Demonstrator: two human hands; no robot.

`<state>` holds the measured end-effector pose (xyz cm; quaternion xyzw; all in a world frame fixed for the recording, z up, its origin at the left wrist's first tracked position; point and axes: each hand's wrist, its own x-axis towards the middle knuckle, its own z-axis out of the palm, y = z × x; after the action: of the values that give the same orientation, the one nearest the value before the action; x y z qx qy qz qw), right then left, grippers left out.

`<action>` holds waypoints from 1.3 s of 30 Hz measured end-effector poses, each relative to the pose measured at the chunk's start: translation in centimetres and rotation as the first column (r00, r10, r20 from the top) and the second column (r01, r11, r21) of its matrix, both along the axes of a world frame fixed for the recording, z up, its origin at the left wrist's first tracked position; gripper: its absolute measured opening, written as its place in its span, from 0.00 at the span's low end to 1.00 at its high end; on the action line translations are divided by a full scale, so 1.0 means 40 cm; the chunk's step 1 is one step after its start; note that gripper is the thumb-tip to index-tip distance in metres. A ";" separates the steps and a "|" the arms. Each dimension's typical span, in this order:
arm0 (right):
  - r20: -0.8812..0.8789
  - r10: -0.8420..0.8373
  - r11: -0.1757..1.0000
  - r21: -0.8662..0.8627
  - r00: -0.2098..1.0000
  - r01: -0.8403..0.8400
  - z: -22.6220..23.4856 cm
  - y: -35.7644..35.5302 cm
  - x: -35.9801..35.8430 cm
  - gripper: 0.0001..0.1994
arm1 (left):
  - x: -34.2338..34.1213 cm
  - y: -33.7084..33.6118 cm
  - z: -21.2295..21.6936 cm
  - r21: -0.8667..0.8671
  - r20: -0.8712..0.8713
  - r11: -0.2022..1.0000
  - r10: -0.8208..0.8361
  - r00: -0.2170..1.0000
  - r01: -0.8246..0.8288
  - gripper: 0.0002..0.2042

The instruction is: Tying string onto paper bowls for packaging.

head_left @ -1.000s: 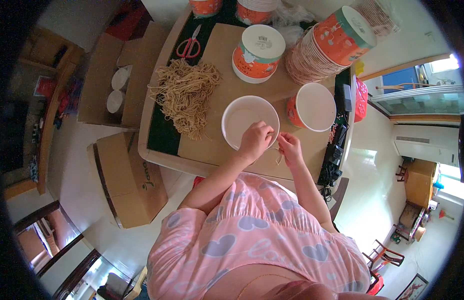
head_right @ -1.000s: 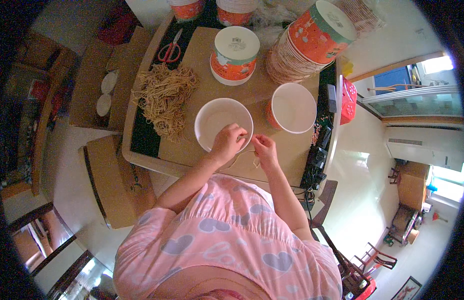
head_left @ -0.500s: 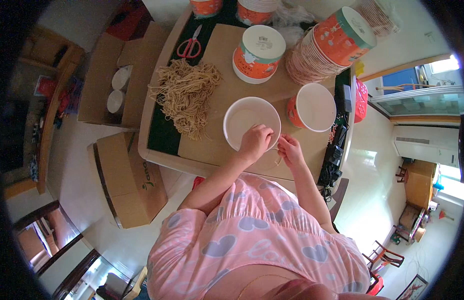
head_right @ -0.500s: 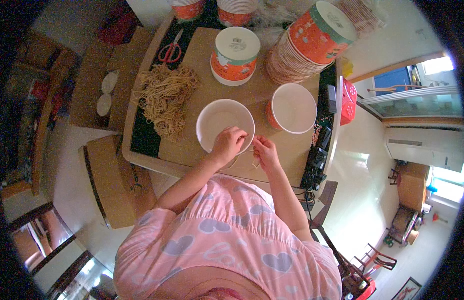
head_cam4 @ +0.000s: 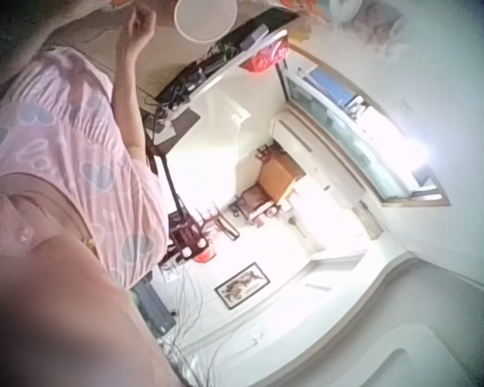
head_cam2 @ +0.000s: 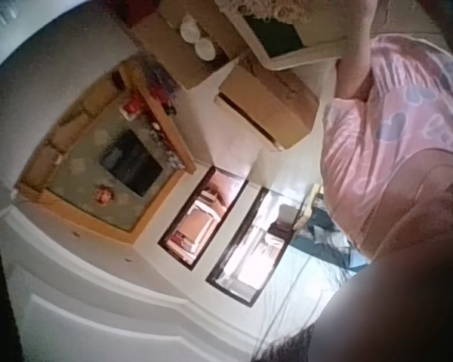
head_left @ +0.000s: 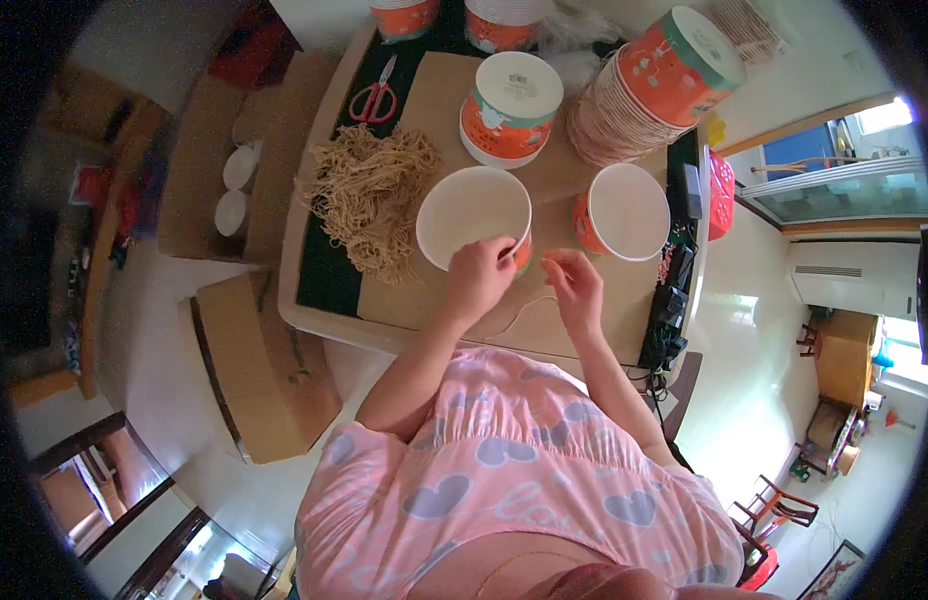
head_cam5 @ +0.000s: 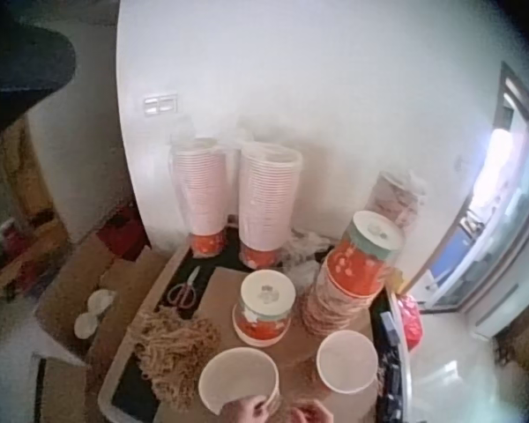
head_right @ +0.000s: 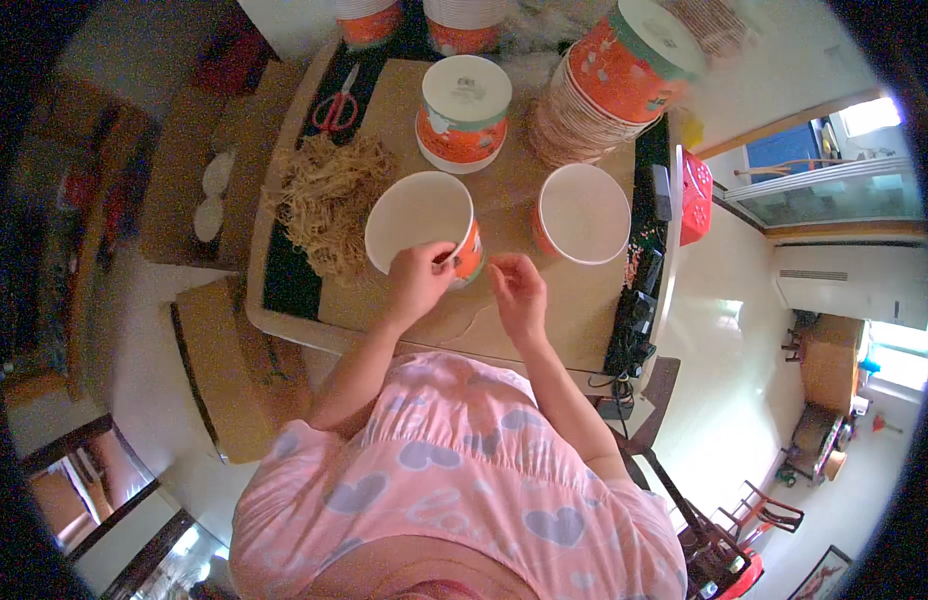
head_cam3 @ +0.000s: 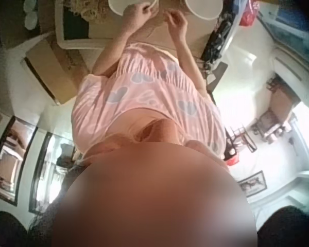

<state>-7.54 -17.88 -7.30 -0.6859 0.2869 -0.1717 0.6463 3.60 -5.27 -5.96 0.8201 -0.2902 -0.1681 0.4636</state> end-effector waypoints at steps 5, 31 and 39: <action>-0.014 0.062 0.998 -0.011 0.998 -0.062 0.001 0.016 0.063 0.04 | 0.018 0.017 0.025 -0.082 -0.204 0.997 -0.012 0.979 -0.005 0.09; -0.037 0.064 0.929 -0.363 0.997 -0.073 0.018 0.006 0.082 0.05 | 0.010 0.000 0.035 -0.108 -0.227 0.992 -0.089 0.970 0.065 0.13; -0.078 0.054 0.946 -0.314 0.995 -0.076 0.004 -0.004 0.054 0.05 | 0.013 -0.014 -0.002 -0.091 -0.138 0.981 -0.182 0.973 0.171 0.09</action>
<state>-5.37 -18.03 -7.14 -0.7952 0.2549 -0.1704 0.5232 4.13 -5.82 -6.04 0.7577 -0.3337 -0.2568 0.4986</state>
